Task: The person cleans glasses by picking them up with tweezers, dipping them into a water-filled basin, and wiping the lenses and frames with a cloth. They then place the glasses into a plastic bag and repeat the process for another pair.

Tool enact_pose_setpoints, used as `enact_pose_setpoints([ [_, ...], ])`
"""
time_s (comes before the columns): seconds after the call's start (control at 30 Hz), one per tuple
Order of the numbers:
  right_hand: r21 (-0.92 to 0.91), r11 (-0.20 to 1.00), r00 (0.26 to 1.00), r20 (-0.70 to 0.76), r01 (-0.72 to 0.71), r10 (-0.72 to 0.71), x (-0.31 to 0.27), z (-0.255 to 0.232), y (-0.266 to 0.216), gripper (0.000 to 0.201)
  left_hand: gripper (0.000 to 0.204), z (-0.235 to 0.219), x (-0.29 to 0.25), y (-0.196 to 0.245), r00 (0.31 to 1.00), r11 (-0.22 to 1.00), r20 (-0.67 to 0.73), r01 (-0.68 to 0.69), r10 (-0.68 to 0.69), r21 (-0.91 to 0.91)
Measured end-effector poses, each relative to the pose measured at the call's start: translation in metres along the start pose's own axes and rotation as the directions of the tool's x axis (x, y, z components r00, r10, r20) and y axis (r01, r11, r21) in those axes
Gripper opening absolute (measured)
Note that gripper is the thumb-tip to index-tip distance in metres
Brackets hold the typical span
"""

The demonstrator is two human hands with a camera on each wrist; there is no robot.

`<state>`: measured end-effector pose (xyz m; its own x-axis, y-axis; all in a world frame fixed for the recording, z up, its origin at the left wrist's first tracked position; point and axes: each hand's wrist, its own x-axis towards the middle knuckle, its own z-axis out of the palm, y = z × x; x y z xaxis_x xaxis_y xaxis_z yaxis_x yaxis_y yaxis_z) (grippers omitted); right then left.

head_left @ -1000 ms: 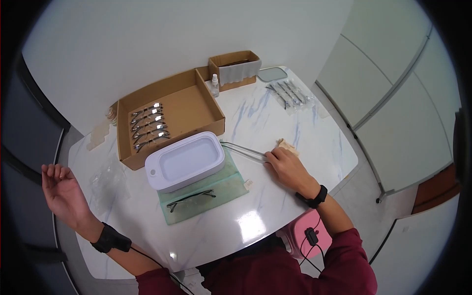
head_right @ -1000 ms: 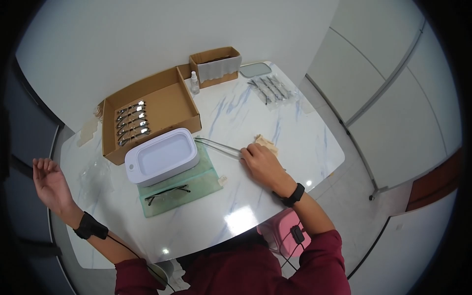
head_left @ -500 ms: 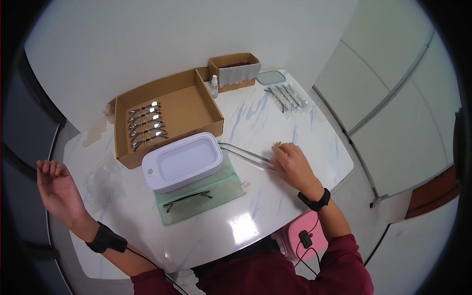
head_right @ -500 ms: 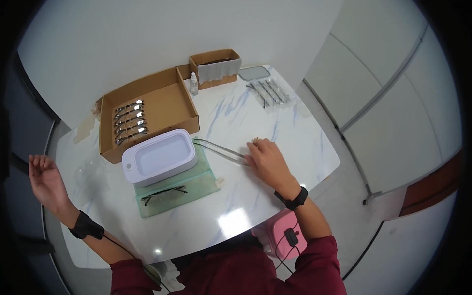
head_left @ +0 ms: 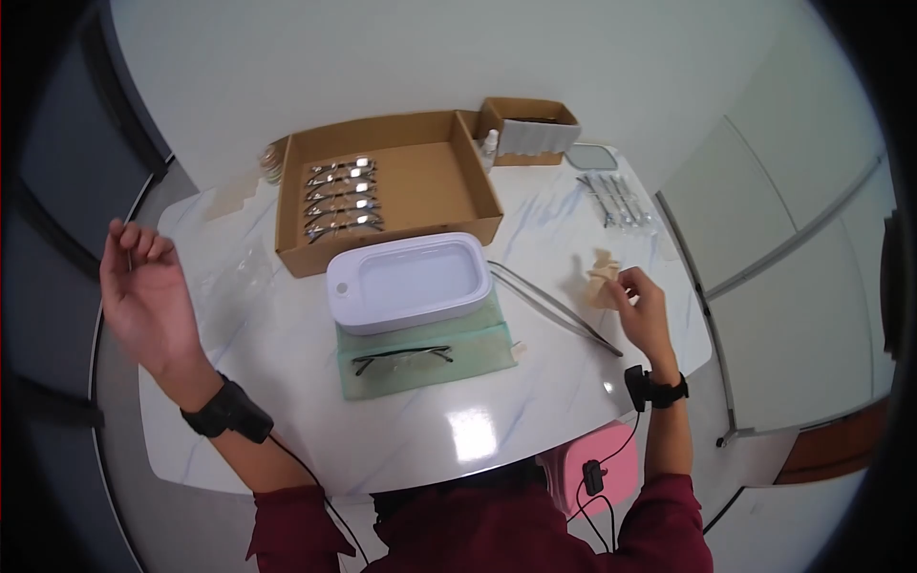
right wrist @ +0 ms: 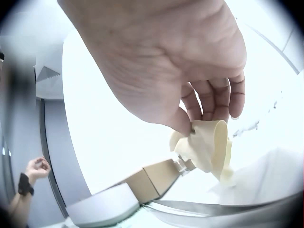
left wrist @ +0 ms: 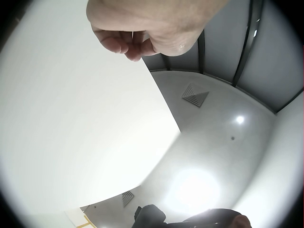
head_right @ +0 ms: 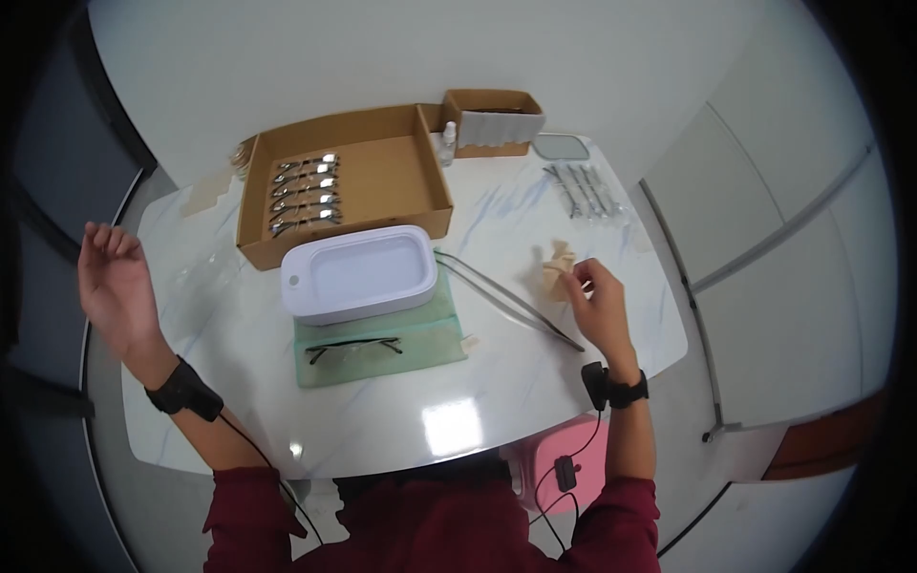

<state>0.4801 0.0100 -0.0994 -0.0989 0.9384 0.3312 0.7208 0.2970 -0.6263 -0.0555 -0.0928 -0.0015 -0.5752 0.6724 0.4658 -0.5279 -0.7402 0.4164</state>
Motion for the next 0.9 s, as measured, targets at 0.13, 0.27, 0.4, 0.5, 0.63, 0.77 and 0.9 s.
enact_pose_setpoints([
  [0.13,0.515,0.842,0.977,0.202,-0.163,0.066,-0.004,0.001,-0.045,0.012,0.014,0.024,-0.008,-0.017,0.999,0.999,-0.049,0.022,-0.020,0.033],
  [0.27,0.662,0.693,0.887,0.456,-0.285,-0.071,-0.016,0.019,-0.094,0.012,0.020,0.040,-0.019,-0.038,0.995,0.991,0.039,0.093,-0.097,0.094],
  [0.4,0.759,0.574,0.835,0.505,-0.308,-0.219,-0.018,0.051,-0.134,0.015,0.028,0.057,-0.037,-0.060,0.956,0.906,0.210,0.103,-0.203,0.410],
  [0.5,0.808,0.509,0.841,0.473,-0.295,-0.263,-0.009,0.068,-0.164,0.016,0.019,0.066,-0.048,-0.067,0.886,0.768,0.305,0.084,-0.349,0.635],
  [0.63,0.850,0.457,0.877,0.408,-0.262,-0.255,0.005,0.085,-0.192,0.017,0.011,0.073,-0.052,-0.074,0.821,0.632,0.387,-0.042,-0.420,0.774],
  [0.77,0.878,0.410,0.892,0.370,-0.245,-0.259,0.014,0.099,-0.210,0.018,0.014,0.074,-0.051,-0.075,0.805,0.604,0.405,-0.073,-0.433,0.793],
  [0.9,0.900,0.317,0.881,0.389,-0.300,-0.270,0.019,0.114,-0.212,0.019,0.017,0.076,-0.046,-0.072,0.737,0.541,0.490,-0.201,-0.466,0.817],
])
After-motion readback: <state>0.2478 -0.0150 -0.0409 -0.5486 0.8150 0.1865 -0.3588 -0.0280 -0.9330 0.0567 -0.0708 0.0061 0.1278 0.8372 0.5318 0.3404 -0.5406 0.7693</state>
